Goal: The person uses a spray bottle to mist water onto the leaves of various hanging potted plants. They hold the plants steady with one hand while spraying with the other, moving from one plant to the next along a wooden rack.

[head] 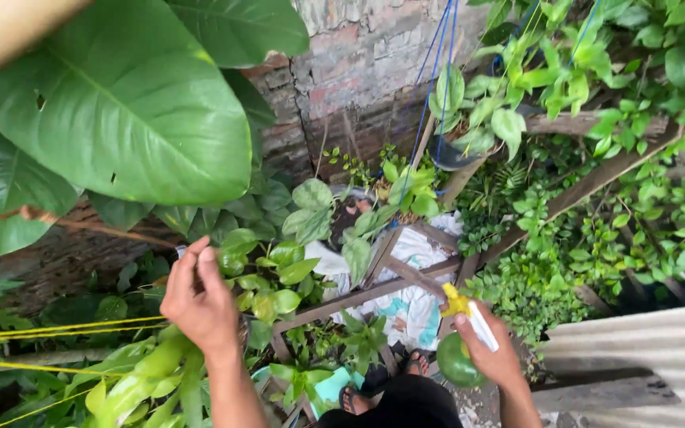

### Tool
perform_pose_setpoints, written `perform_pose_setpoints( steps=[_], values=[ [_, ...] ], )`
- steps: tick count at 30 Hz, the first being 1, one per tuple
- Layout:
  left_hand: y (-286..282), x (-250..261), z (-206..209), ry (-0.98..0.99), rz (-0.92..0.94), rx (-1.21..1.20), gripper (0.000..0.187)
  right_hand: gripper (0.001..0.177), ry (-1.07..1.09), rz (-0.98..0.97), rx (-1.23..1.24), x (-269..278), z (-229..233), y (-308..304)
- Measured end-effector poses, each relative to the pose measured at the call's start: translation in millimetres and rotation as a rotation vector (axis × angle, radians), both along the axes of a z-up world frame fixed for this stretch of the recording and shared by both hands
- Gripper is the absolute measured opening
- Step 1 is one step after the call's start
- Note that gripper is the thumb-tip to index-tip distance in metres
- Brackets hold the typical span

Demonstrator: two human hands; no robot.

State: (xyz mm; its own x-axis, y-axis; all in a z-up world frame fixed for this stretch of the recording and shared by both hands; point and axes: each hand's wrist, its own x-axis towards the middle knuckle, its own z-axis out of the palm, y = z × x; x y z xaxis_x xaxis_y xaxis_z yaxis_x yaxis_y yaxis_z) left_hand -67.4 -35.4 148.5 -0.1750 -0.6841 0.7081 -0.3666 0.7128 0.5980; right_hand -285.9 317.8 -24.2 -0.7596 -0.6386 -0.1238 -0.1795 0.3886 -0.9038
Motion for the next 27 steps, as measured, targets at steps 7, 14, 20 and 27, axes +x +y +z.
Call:
perform_pose_setpoints(
  steps=[7,14,20,27],
  values=[
    [-14.1,-2.8,-22.2,-0.053,0.153,-0.089,0.024,0.047,-0.116,0.168,-0.039,-42.6,31.2,-17.7],
    [-13.2,-17.7,-17.9,-0.019,0.247,-0.194,0.024,0.039,-0.046,0.419,-0.115,-94.1,63.4,-24.2],
    [-4.0,-10.9,-16.5,-0.04,0.316,-0.174,0.02,0.047,-0.049,0.534,-0.096,-101.2,79.6,-30.4],
    [-5.9,-20.3,-11.3,-0.024,0.343,-0.155,0.019,0.066,-0.119,0.583,-0.023,-103.0,107.0,-66.0]
  ],
)
